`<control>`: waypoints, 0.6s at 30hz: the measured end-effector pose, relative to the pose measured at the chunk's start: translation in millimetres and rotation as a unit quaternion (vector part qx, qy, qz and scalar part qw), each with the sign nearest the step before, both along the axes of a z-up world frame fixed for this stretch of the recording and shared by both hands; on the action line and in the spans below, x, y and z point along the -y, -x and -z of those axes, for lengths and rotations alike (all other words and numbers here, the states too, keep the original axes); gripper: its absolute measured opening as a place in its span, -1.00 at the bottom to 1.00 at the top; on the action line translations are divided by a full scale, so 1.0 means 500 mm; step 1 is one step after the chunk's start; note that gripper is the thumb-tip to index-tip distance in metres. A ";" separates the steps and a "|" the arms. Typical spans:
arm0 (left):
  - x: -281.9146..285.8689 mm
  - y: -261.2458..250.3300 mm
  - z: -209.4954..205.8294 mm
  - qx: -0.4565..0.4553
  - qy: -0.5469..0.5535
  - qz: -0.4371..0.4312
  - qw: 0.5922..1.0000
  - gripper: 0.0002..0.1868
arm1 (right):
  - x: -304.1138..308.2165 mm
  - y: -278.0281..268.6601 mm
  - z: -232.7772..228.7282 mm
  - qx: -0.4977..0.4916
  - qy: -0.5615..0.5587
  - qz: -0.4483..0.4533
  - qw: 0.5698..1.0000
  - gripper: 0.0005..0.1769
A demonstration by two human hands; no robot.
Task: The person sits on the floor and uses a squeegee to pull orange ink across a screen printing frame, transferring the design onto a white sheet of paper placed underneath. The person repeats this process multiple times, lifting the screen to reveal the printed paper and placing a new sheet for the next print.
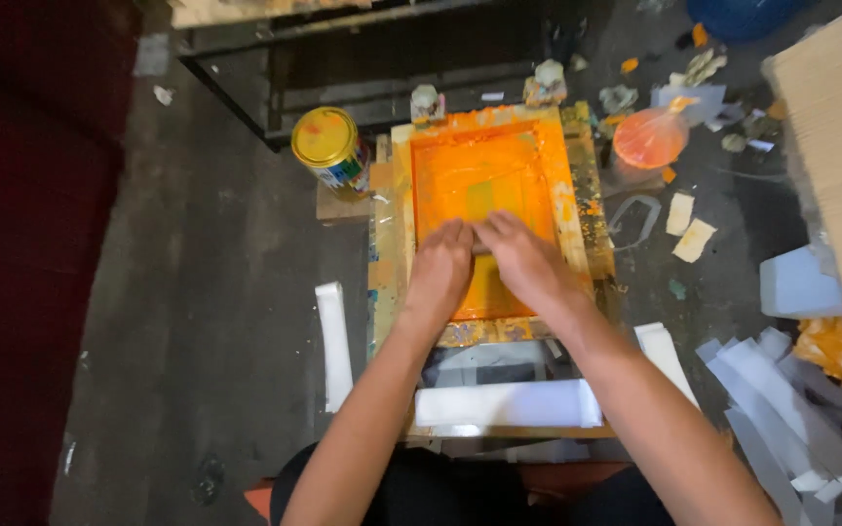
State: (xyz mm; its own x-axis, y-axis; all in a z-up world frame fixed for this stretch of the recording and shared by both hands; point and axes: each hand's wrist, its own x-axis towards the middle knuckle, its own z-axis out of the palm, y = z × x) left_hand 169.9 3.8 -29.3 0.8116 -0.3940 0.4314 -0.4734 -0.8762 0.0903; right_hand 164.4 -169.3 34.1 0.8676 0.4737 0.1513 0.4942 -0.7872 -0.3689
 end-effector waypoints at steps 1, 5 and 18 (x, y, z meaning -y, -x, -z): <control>-0.001 0.021 0.006 0.008 -0.001 0.000 1.000 -0.77 | -0.001 0.021 0.001 0.008 -0.001 0.000 1.000 -0.58; -0.004 0.100 0.009 0.003 -0.021 0.009 1.000 -0.84 | -0.001 0.090 0.042 -0.028 -0.001 0.003 1.000 -0.55; 0.007 0.244 -0.006 -0.142 -0.011 -0.035 0.989 -0.80 | 0.011 0.200 0.115 -0.100 0.025 0.021 0.994 -0.38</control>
